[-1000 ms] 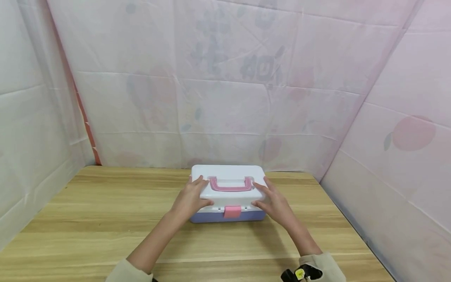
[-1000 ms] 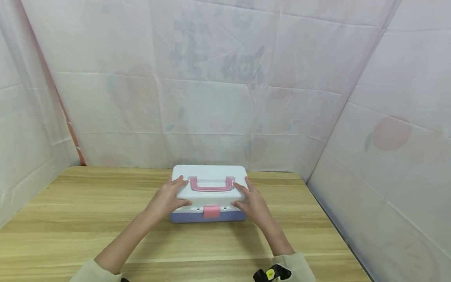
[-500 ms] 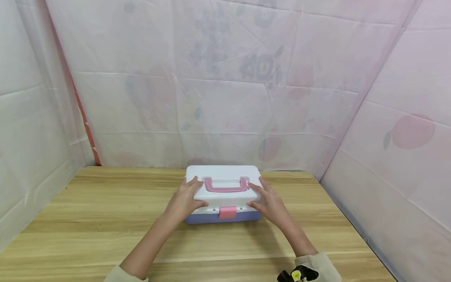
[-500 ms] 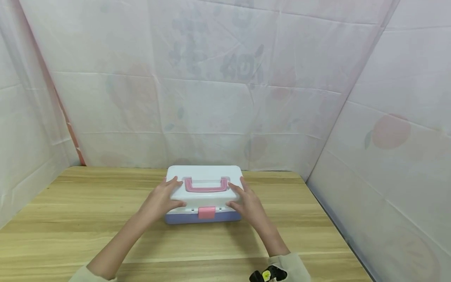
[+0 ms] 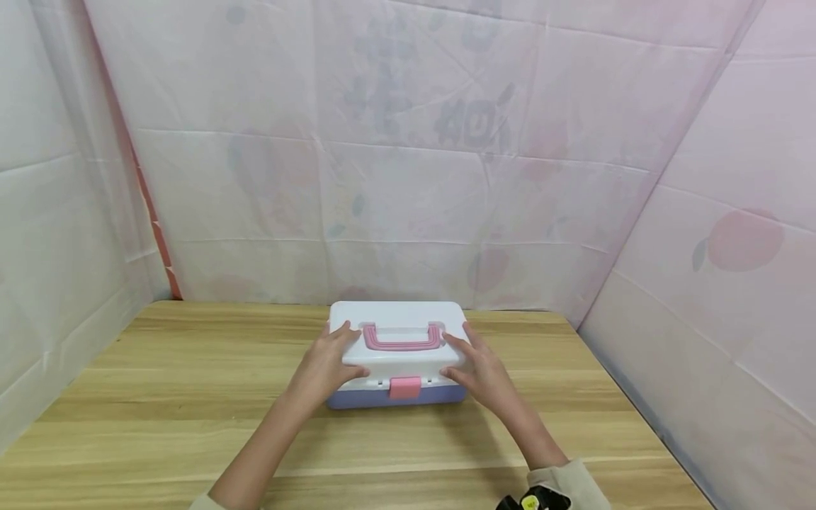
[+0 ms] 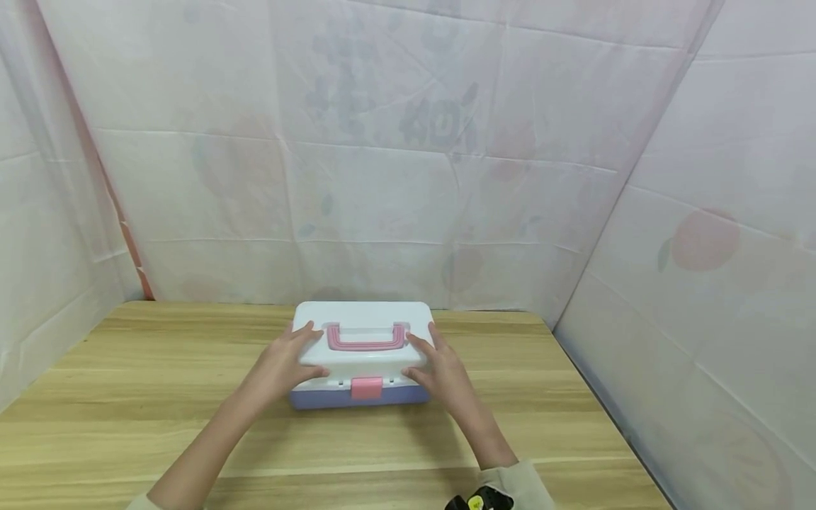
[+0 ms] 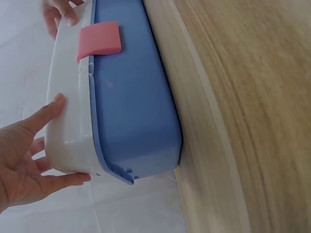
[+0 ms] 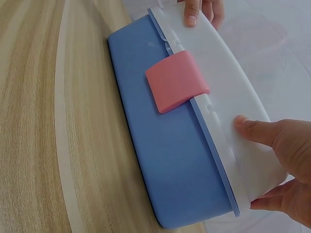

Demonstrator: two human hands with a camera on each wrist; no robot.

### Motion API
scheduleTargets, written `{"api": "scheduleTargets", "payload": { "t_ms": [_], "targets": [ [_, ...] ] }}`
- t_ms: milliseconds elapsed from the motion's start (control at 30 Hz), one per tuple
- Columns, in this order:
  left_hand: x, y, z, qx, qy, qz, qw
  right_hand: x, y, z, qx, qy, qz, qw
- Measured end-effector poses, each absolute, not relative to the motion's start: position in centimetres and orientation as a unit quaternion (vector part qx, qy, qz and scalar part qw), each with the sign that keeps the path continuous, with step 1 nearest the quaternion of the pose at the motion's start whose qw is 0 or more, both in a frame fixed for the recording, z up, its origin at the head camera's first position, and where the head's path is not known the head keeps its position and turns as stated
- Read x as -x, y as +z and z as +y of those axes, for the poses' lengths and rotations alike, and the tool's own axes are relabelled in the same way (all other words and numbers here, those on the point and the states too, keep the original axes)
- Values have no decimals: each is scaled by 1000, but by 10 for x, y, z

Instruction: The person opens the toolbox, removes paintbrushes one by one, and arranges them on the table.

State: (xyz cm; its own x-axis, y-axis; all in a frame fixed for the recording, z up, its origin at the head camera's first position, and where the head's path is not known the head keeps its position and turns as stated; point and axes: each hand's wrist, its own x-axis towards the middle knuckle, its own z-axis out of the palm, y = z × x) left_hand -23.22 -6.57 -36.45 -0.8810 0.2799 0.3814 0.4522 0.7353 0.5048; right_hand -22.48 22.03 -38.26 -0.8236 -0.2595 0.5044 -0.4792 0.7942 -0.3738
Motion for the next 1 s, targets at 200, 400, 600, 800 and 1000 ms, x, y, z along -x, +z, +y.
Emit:
{"api": "scheduleTargets", "payload": {
  "t_ms": [200, 400, 600, 800, 1000],
  "targets": [
    [229, -363, -68, 194, -310, -921, 136, 222, -382, 217, -194, 256, -923, 212],
    [226, -362, -71, 192, -314, -920, 137, 219, -382, 214, -189, 256, -925, 208],
    [225, -364, -71, 188, -324, -917, 136, 219, -384, 214, -190, 251, -924, 216],
    [222, -367, -71, 189, -337, -911, 144, 216, -385, 215, -196, 254, -921, 223],
    [220, -365, -73, 193, -343, -907, 146, 214, -386, 213, -197, 254, -918, 234]
  ]
}}
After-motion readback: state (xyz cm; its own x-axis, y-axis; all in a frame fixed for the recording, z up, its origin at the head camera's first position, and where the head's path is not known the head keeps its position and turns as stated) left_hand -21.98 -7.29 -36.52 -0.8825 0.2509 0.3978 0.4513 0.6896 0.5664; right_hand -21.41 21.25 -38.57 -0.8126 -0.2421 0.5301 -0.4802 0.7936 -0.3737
